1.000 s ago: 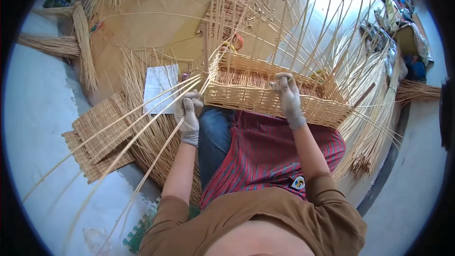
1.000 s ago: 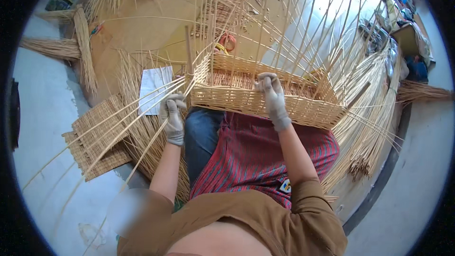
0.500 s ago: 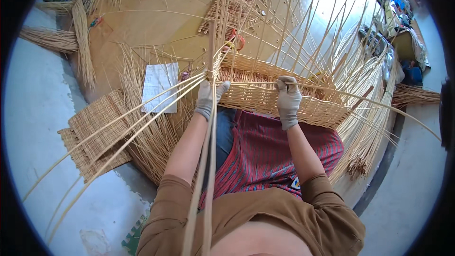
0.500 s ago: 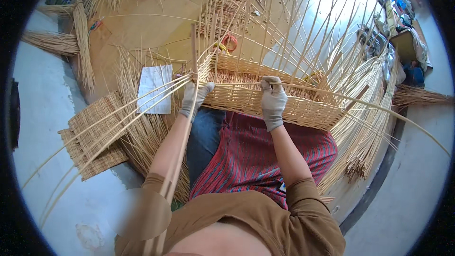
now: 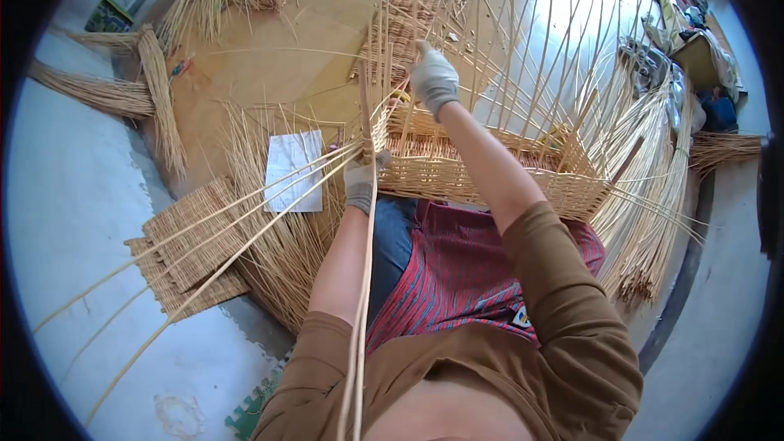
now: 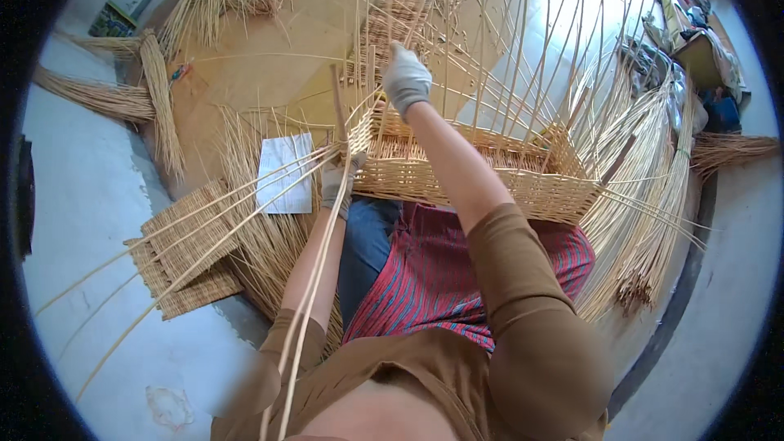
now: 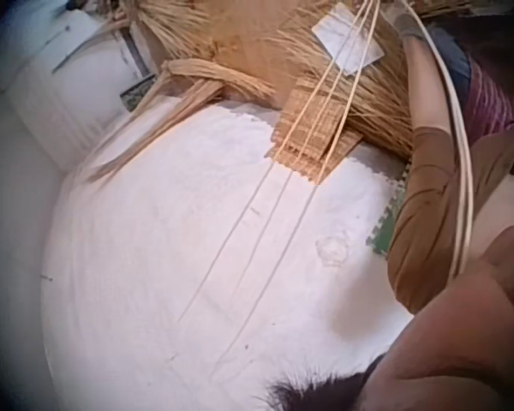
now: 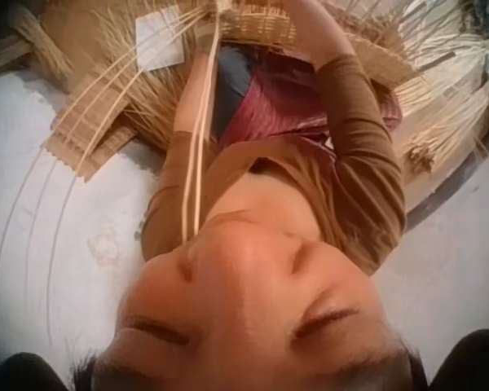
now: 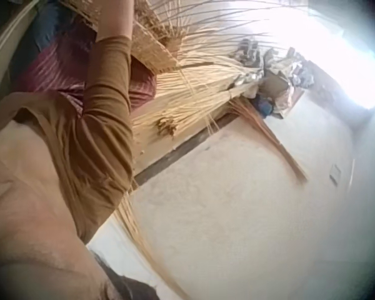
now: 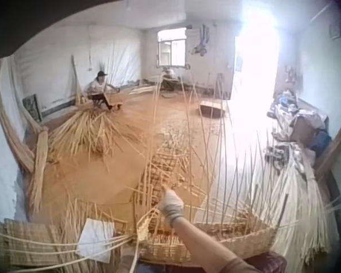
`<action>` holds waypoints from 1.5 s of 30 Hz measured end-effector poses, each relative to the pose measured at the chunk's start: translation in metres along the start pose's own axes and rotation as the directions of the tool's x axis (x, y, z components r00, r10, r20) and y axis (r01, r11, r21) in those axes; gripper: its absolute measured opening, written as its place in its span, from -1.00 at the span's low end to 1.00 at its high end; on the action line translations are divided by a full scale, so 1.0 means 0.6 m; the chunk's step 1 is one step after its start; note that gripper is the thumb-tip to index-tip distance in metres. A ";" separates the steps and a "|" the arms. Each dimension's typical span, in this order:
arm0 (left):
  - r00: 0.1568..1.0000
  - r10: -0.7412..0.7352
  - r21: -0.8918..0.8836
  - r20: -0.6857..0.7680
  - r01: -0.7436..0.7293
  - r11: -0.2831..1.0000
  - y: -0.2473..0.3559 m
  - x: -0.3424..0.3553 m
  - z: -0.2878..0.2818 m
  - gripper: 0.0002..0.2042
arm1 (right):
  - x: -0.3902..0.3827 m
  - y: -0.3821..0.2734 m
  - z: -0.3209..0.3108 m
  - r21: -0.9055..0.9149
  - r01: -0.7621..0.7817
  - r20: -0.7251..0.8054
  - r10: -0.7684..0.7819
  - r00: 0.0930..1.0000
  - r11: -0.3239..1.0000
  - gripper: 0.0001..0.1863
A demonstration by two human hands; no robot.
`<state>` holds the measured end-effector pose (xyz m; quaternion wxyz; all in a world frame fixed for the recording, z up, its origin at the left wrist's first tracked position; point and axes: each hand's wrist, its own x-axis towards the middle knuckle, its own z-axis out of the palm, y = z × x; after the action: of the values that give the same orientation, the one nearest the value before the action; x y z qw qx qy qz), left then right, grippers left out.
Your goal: The person is weaving a wicker basket using long reeds or straw and measuring the progress with a tape measure.
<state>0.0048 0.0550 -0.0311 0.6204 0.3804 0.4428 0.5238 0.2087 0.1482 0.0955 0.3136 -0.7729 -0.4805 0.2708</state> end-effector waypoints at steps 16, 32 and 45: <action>0.938 0.305 0.821 -0.167 -0.039 0.570 0.011 -0.083 0.025 -0.87 | -0.326 0.381 -0.067 0.840 -0.012 -0.182 0.303 0.936 0.543 -0.81; 0.888 -0.403 0.379 0.222 0.302 0.875 -0.020 -0.024 0.160 -0.91 | -0.157 0.163 -0.139 0.708 0.292 -0.154 -0.263 0.952 0.642 -0.20; 0.997 -0.075 0.871 -0.013 0.048 0.489 0.037 -0.064 0.210 -0.40 | -0.343 0.294 -0.153 0.731 0.147 -0.246 0.057 0.967 0.666 -0.81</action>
<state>0.1148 0.0197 0.0355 0.3682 0.6322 0.6512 0.2016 0.2952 -0.1207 0.0486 0.6655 -0.5928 -0.3041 0.3363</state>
